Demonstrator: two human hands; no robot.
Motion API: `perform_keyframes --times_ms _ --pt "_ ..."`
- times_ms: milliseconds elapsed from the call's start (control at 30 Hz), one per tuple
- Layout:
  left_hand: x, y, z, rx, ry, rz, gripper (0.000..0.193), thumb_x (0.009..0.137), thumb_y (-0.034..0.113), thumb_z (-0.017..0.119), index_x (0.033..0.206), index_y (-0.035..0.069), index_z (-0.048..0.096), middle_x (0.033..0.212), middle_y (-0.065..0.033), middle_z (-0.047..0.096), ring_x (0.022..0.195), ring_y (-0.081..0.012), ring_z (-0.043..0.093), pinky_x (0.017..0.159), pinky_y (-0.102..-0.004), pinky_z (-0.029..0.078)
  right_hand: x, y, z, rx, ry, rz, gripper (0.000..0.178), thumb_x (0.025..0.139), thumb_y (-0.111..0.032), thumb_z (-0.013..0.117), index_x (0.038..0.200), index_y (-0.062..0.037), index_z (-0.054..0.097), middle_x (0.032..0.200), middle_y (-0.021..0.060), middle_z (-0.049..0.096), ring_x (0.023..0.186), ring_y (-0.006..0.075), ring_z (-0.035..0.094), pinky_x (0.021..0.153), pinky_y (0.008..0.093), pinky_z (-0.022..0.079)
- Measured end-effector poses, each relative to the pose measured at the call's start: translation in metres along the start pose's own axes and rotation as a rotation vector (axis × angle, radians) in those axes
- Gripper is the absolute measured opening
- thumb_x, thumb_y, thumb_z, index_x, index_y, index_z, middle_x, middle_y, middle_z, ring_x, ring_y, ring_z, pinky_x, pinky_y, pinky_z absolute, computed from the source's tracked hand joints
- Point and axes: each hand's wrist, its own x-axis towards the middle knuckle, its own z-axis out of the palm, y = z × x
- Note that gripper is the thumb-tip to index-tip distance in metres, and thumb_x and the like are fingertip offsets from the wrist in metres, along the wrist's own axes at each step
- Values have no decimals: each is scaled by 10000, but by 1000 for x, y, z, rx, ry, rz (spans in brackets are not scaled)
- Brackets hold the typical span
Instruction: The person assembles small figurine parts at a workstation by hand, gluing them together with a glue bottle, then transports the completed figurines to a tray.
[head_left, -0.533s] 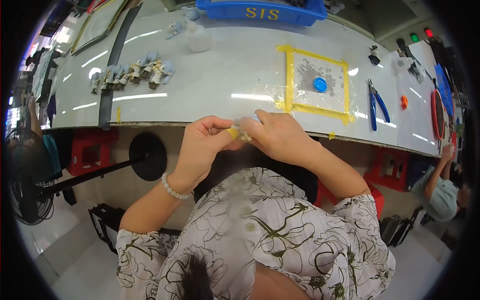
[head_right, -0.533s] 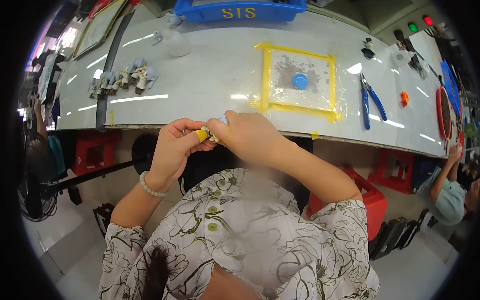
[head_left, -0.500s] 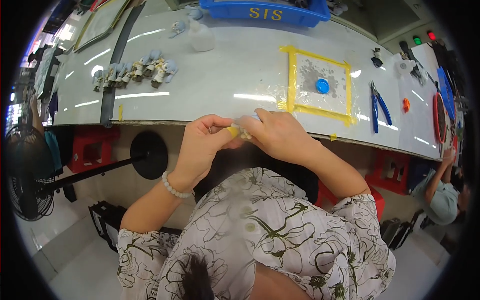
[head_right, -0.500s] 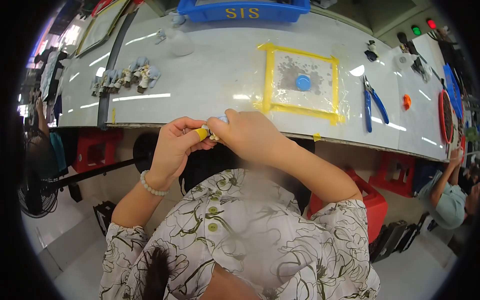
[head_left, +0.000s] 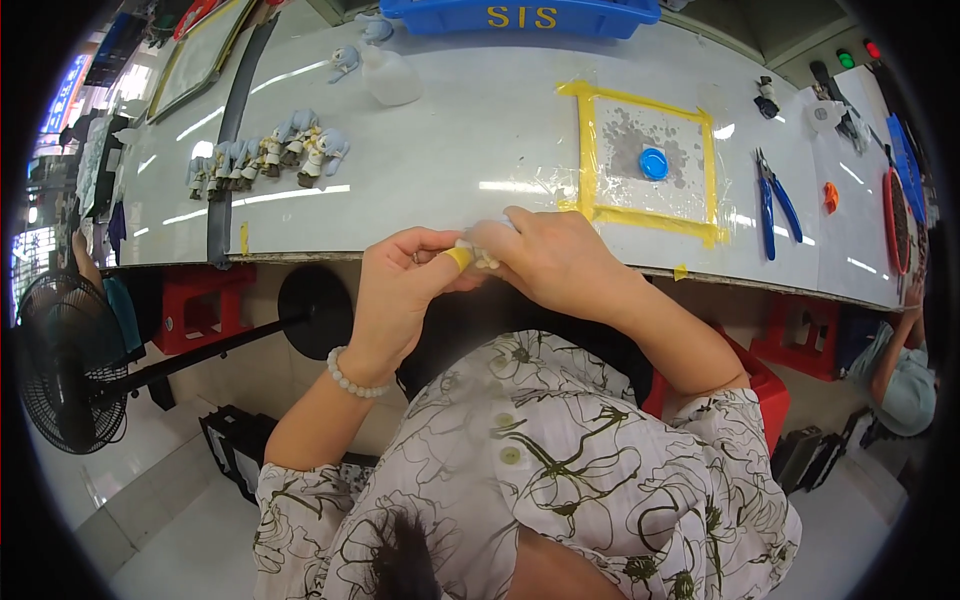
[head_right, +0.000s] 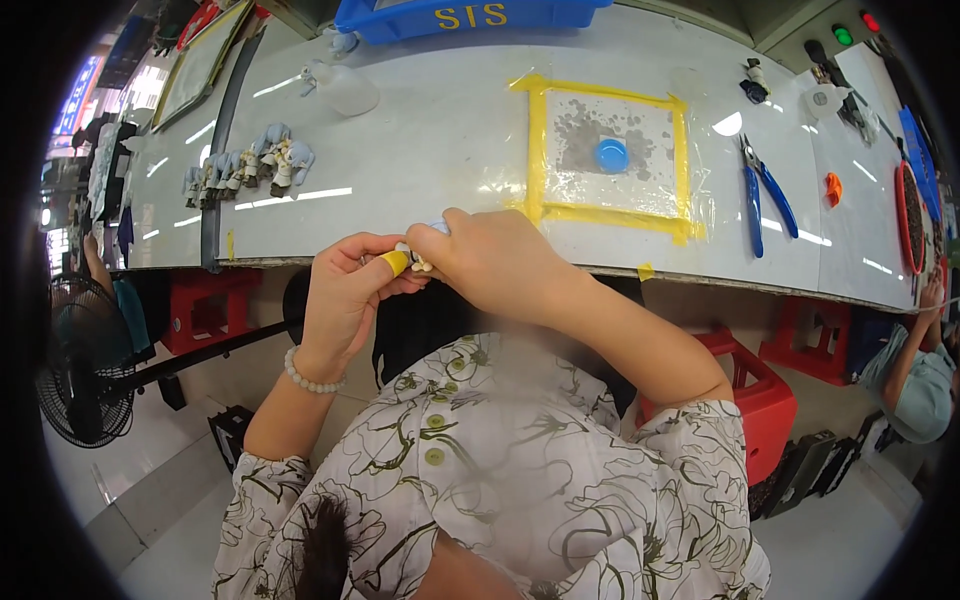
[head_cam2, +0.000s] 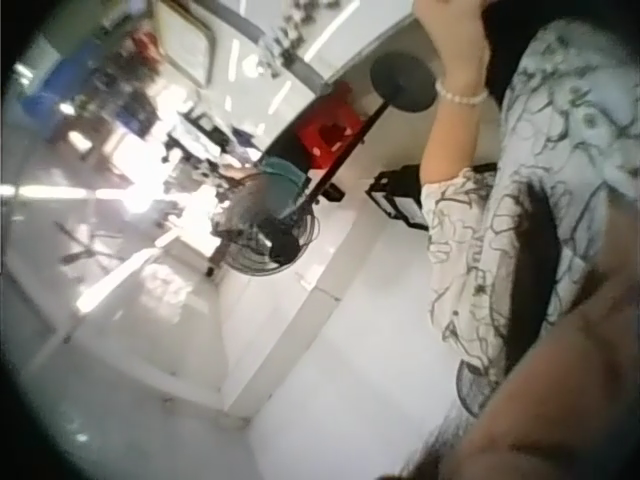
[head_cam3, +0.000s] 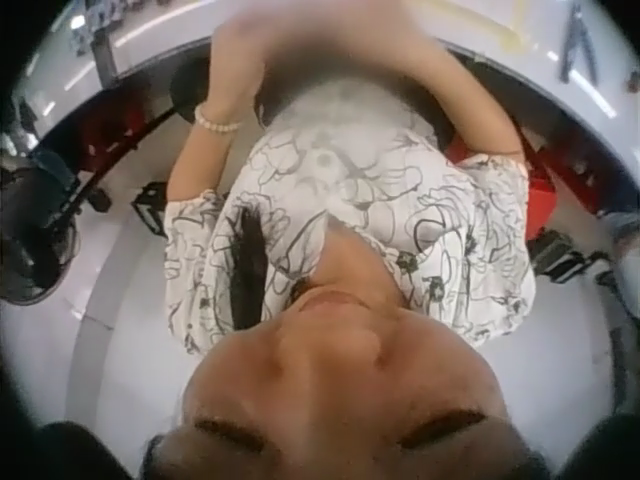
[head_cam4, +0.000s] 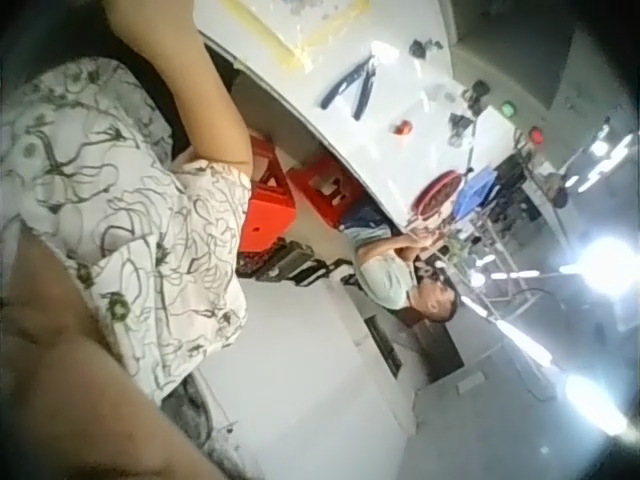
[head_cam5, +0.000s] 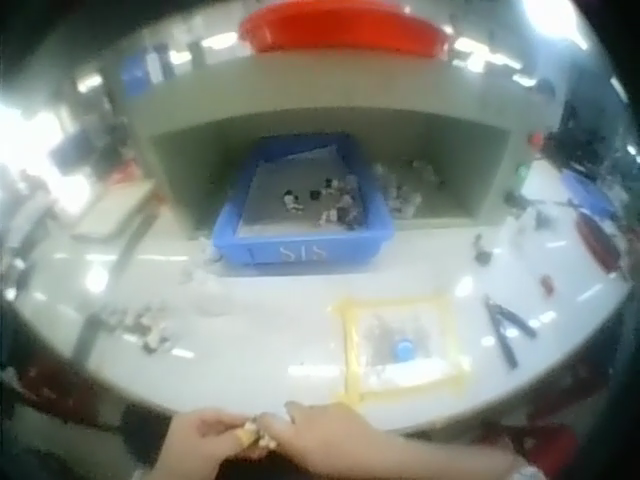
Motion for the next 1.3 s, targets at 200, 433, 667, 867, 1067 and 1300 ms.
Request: perform_keyframes --times_ms 200,433,667,867,1067,1300 --pt "1 2 0 26 -13 -17 185 797 -47 457 960 -98 528 869 -180 601 730 -234 631 697 -309 542 -1 -1 0 -20 -3 23 191 763 -184 534 910 -83 466 628 125 478 503 296 528 435 380 406" --pt "1 0 -4 3 -36 -12 192 802 -43 461 973 -93 534 881 -180 598 753 -244 629 704 -321 541 -1 -2 2 -4 6 16 180 764 -176 529 907 -82 473 621 124 471 500 293 527 428 375 401" --pt "1 1 -6 -22 -47 -17 187 804 -40 477 974 -90 536 880 -177 599 754 -242 628 708 -327 541 -1 -1 3 -18 23 7 180 756 -166 528 904 -79 477 626 126 470 496 293 525 424 374 400" --pt "3 0 -4 -12 -48 -6 161 801 -46 478 946 -82 538 867 -169 600 750 -228 627 699 -318 545 -2 -1 1 -29 13 -1 173 758 -165 525 890 -68 471 628 135 472 490 292 526 424 372 402" --pt "1 -1 -2 39 -27 7 145 798 -45 467 925 -72 532 859 -157 601 735 -199 625 677 -295 542 -3 -1 2 -37 9 -22 160 762 -168 521 873 -66 465 634 143 475 485 289 523 422 369 400" --pt "1 1 6 37 2 40 116 779 -41 479 893 -34 455 820 -140 586 719 -192 621 663 -286 539 -3 0 3 -34 14 -31 152 765 -164 516 874 -73 461 633 140 470 490 287 521 425 369 397"
